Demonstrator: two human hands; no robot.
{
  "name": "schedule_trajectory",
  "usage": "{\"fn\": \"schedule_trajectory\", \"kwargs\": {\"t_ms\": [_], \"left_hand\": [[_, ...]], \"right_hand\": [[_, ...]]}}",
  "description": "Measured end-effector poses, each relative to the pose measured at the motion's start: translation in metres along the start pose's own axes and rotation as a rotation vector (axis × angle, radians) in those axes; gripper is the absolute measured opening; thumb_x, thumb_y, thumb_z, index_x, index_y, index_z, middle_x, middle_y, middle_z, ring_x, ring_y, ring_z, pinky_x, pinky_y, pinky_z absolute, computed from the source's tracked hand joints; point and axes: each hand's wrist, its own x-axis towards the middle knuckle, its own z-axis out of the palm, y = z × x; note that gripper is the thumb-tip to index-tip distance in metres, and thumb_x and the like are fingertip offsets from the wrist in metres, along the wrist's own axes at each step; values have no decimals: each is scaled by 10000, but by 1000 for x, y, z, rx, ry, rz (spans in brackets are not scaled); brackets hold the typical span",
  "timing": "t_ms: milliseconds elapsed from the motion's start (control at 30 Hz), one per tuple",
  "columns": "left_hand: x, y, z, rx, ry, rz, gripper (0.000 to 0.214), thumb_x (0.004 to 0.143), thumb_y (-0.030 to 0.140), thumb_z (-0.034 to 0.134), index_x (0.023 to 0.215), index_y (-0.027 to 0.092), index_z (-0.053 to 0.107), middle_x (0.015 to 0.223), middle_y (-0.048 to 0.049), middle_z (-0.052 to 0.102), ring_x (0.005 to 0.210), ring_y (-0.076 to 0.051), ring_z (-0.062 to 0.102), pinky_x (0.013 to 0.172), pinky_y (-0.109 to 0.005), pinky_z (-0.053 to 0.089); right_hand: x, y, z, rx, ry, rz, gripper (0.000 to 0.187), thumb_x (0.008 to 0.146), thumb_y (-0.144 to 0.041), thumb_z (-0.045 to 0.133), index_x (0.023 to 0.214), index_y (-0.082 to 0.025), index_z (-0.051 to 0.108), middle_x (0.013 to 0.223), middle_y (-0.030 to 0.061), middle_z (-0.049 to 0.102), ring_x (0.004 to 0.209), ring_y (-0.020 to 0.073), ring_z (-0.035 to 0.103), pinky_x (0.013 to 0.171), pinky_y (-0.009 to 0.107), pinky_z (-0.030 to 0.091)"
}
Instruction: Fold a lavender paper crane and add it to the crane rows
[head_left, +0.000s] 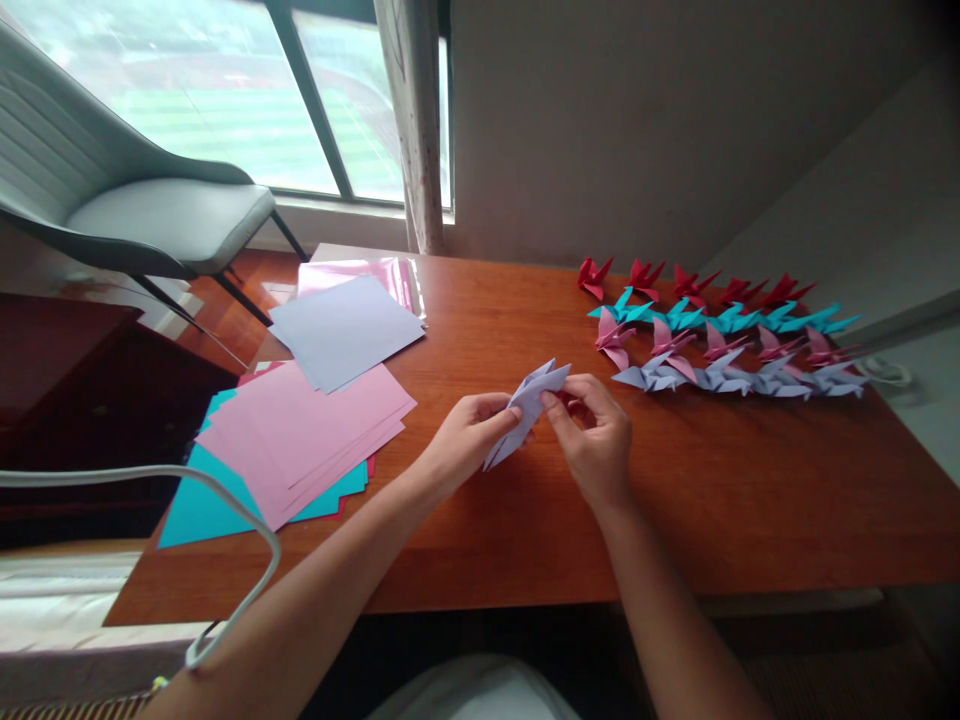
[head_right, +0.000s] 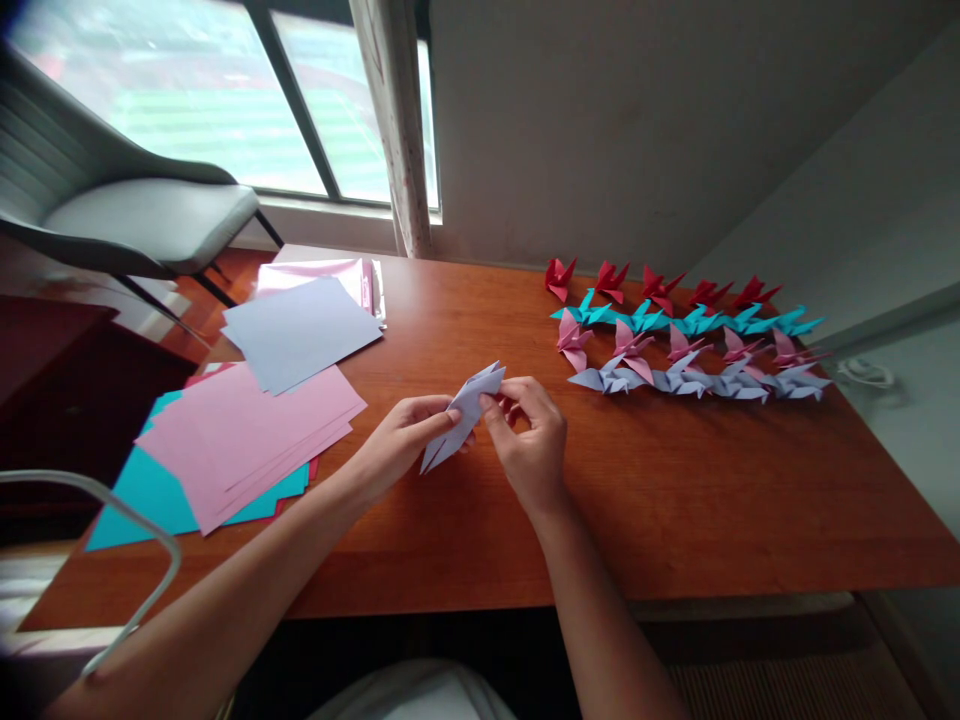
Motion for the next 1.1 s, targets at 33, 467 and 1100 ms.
{"fn": "schedule_trajectory", "kwargs": {"t_ms": [33,467,1100], "left_hand": [[0,0,0,-21,-4,-3,319,823,426,614,797,121,704,737,-49,678,670,-162,579,645,-252,426],[2,0,0,9,-9,9,366,848,442,580,777,108,713,736,-57,688,672,-165,580,650,-252,431],[0,1,1,-76,-32,-10,387,830,472,643,833,98,743,779,-86,727,732,-198,630,716,-279,470]], "right_hand": [[0,0,0,4,0,5,51,890,-267,649,882,-228,681,844,17,645,763,169,598,634,290,480],[0,2,0,44,-18,28,68,898,-263,640,917,-223,691,875,21,652,780,166,609,644,287,485],[0,6,1,84,-8,66,100,904,-299,637,941,-227,697,870,22,653,774,164,612,641,282,487]]}}
